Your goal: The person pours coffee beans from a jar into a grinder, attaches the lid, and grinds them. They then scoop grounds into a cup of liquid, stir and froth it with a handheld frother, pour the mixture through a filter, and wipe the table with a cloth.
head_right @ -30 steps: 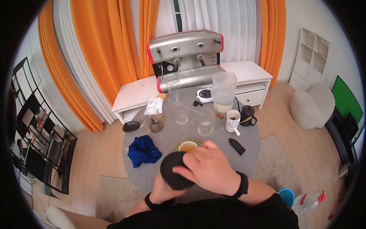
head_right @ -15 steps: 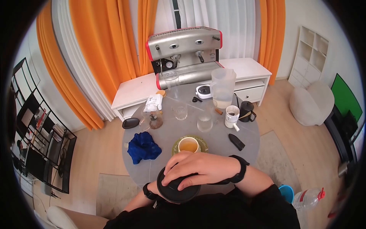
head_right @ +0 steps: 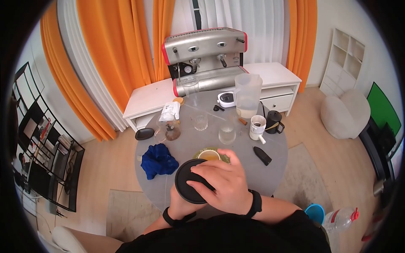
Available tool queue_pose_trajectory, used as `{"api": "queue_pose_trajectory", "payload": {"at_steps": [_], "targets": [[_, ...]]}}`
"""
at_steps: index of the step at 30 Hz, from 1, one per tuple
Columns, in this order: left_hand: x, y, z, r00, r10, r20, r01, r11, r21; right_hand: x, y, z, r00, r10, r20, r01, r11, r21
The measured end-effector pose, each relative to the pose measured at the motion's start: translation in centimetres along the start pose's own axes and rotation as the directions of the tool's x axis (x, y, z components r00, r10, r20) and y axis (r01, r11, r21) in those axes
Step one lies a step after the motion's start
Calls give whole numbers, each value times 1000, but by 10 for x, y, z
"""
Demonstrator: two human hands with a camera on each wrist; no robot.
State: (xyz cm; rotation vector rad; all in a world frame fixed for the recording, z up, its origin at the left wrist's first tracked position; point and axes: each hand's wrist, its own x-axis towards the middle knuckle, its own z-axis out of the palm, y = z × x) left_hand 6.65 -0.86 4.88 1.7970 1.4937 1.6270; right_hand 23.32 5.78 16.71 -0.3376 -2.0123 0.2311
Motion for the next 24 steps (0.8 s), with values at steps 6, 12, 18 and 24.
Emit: {"api": "queue_pose_trajectory", "payload": {"at_steps": [6, 12, 18, 24], "targets": [[4, 5, -9, 992, 109, -58, -90, 961, 263, 10, 2, -19, 950, 154, 271, -224, 943, 247], [5, 9, 4, 948, 207, -241, -83, 893, 442, 0, 9, 9, 993, 67, -95, -75, 994, -79], [1, 11, -25, 909, -81, 408, 221, 925, -308, 13, 17, -15, 960, 119, 253, -163, 974, 159], [2, 0, -30, 698, 74, 712, 308, 867, -392, 13, 46, -27, 782, -318, 536, -124, 764, 634]]}}
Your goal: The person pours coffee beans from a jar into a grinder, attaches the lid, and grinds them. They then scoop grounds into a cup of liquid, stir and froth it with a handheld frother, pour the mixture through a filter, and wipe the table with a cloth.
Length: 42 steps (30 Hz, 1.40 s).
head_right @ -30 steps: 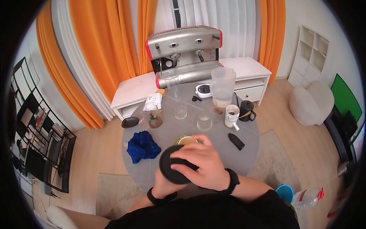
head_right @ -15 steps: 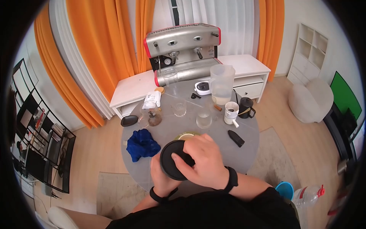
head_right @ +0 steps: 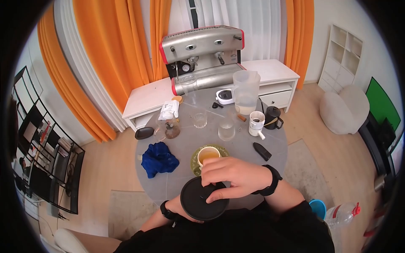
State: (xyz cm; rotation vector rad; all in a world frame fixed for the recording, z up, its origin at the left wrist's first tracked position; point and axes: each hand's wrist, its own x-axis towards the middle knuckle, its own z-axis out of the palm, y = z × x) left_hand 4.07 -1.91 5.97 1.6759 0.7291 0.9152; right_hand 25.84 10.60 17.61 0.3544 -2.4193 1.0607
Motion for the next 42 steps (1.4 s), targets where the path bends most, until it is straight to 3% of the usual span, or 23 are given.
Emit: {"api": "queue_pose_trajectory", "payload": {"at_steps": [3, 5, 6, 9, 10, 13, 15, 17, 18, 19, 20, 22, 24, 25, 27, 28, 31, 34, 36, 37, 39, 40, 42], "targets": [[4, -1, -1, 1000, 12, 3, -12, 1000, -15, 2, -6, 5, 996, -7, -92, -4, 993, -115], [7, -3, 3, 981, 53, -187, -28, 991, 134, 2, -11, 12, 989, -39, -145, 4, 973, -231], [9, -3, 6, 981, 51, -187, -27, 991, 131, 2, -15, 19, 960, -18, -281, -76, 944, -321], [13, -17, 16, 805, 182, -564, 90, 903, 420, 6, -16, 36, 863, -30, -504, -240, 854, -461], [15, -17, 18, 805, 177, -566, 94, 904, 416, 8, -15, 41, 807, -53, -588, -319, 799, -510], [25, -4, 22, 596, 473, -649, 302, 616, 727, 16, -13, 49, 760, -56, -647, -416, 723, -551], [24, -3, 22, 605, 455, -653, 293, 635, 714, 16, -13, 50, 730, -52, -681, -482, 668, -567], [19, -2, 19, 614, 438, -656, 283, 654, 701, 16, -16, 48, 788, -108, -606, -392, 672, -628], [14, -1, 14, 723, 251, -644, 206, 811, 547, 14, -18, 43, 786, -108, -608, -393, 671, -628], [9, 1, 9, 820, 72, -567, 160, 924, 348, 11, -22, 34, 830, 60, -555, -380, 788, -483], [6, 5, 3, 821, 70, -566, 160, 924, 347, 8, -25, 24, 862, 213, -460, -383, 869, -314], [0, 12, -7, 967, -76, -244, 65, 997, -52, 4, -20, 9, 894, 240, -379, -333, 921, -203], [-1, 1, -12, 983, -13, -185, -7, 994, -106, 0, 1, 5, 974, 145, -172, -133, 988, 77], [-2, -1, -13, 993, -93, -69, 84, 990, -113, 2, 2, 5, 985, 107, -137, -99, 993, 64], [-2, -2, -14, 981, -182, 72, 185, 982, -47, 1, 9, 8, 992, 35, -119, -24, 996, 88], [-1, 0, -13, 981, -181, 72, 185, 982, -45, 0, 12, 11, 994, -38, -101, 49, 992, 114], [3, 10, -5, 988, -154, -6, 153, 987, -48, -1, 1, 18, 979, 53, -198, -45, 998, 45], [5, 11, 5, 984, -87, -156, 93, 995, 35, -1, 2, 28, 951, 5, -310, -24, 998, -56], [6, 3, 12, 924, 36, -381, 62, 969, 241, 2, -6, 27, 914, -68, -400, -84, 933, -350], [8, 0, 13, 923, 32, -382, 65, 969, 238, 3, -9, 28, 914, -65, -400, -85, 934, -347], [12, -5, 16, 819, 142, -556, 177, 860, 479, 7, -12, 31, 864, 10, -504, -255, 870, -422], [16, -3, 19, 817, 140, -560, 181, 859, 479, 9, -11, 34, 865, 9, -501, -252, 873, -419], [23, 2, 26, 628, 413, -659, 274, 675, 685, 13, -10, 42, 780, -3, -626, -389, 782, -488]]}}
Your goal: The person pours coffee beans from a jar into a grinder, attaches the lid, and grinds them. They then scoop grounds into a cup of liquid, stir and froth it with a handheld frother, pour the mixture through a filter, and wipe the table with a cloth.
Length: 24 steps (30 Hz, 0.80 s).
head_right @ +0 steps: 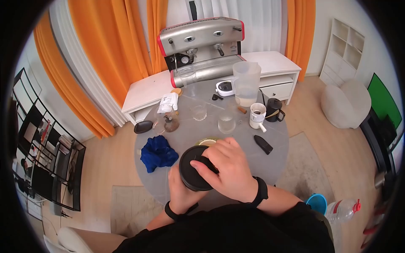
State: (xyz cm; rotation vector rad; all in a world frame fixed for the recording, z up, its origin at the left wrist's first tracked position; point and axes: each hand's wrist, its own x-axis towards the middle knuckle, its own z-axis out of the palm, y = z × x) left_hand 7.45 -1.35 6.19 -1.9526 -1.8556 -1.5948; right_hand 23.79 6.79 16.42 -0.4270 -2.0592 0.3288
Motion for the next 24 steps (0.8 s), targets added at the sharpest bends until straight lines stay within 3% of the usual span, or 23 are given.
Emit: {"api": "queue_pose_trajectory", "payload": {"at_steps": [1, 5, 7, 8, 9, 10, 11, 12, 14, 15, 19, 22, 24], "targets": [[1, 0, 1, 998, 31, -55, -25, 993, 113, -1, 0, 3, 999, 24, -29, -25, 999, -26], [6, 2, -3, 988, 86, -128, -54, 971, 231, -3, 4, 8, 996, 0, -93, -17, 983, -184], [4, -7, -11, 997, -9, 76, 5, 999, 51, -3, 8, 1, 999, -17, 43, 24, 984, -179], [6, -11, -17, 997, -5, 76, 1, 998, 55, 0, 8, -4, 999, -19, 38, 25, 984, -176], [8, -14, -24, 952, -27, 306, 87, 980, -182, 3, 5, -11, 986, 15, 166, -21, 999, 37], [10, -16, -29, 856, 11, 518, 220, 898, -382, 7, 6, -18, 955, 19, 297, -94, 966, 239], [11, -12, -35, 759, 18, 651, 345, 837, -425, 8, 10, -24, 909, -74, 410, -90, 927, 365], [9, -17, -34, 759, 19, 651, 344, 837, -425, 10, 15, -25, 909, -73, 410, -90, 927, 364], [8, -25, -30, 609, 258, 750, 375, 739, -559, 11, 24, -24, 778, -447, 441, 26, 725, 689], [9, -26, -31, 582, 273, 766, 385, 738, -555, 8, 27, -26, 749, -444, 492, -50, 703, 710], [10, -26, -26, 586, 311, 748, 370, 719, -589, 5, 26, -29, 729, -427, 536, 12, 790, 613], [11, -25, -25, 592, 332, 734, 295, 759, -581, 5, 15, -30, 763, -445, 469, 103, 800, 591], [9, -25, -25, 652, 334, 680, 187, 799, -571, 5, 10, -29, 813, -442, 380, 273, 864, 423]]}}
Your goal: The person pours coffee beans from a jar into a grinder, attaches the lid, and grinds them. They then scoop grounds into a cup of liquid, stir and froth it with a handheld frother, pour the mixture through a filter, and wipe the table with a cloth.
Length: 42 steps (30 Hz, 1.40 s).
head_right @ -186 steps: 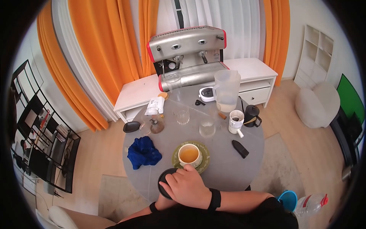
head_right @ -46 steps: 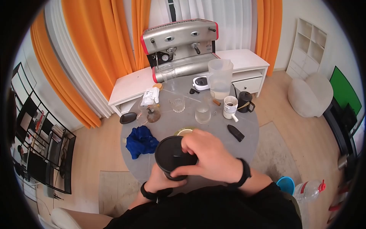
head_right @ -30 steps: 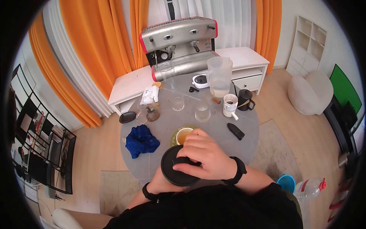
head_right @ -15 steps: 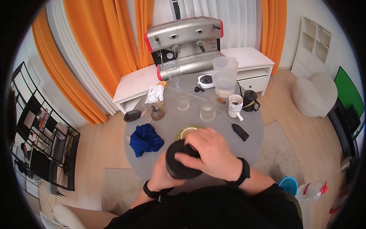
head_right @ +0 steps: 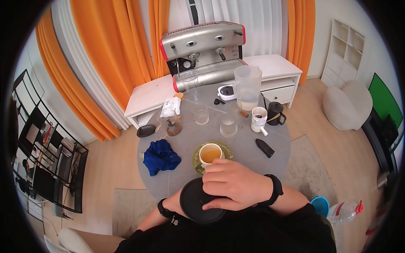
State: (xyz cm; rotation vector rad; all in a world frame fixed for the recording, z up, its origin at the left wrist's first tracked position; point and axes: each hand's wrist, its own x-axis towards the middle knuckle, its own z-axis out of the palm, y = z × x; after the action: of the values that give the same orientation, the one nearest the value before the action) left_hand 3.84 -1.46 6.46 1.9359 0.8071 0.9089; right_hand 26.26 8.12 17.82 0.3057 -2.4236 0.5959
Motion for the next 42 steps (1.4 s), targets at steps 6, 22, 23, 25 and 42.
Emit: {"api": "queue_pose_trajectory", "payload": {"at_steps": [6, 22, 23, 25, 42], "targets": [[-5, -11, 13, 832, -17, -554, 250, 904, 348, 0, -9, 25, 875, 302, -378, -417, 867, -273], [-7, -3, -11, 985, -163, -55, 149, 969, -199, 1, 26, -3, 989, 147, -32, -133, 952, 277], [-6, -6, -8, 987, -153, -44, 139, 965, -224, -1, 28, -4, 984, 175, 30, -175, 931, 321], [-2, -5, -6, 990, -138, -37, 125, 961, -246, -2, 29, 2, 984, 179, -7, -163, 913, 373], [20, 3, 17, 591, 322, -740, 461, 619, 637, 13, 19, 45, 585, 514, -627, -605, 792, 86]]}}
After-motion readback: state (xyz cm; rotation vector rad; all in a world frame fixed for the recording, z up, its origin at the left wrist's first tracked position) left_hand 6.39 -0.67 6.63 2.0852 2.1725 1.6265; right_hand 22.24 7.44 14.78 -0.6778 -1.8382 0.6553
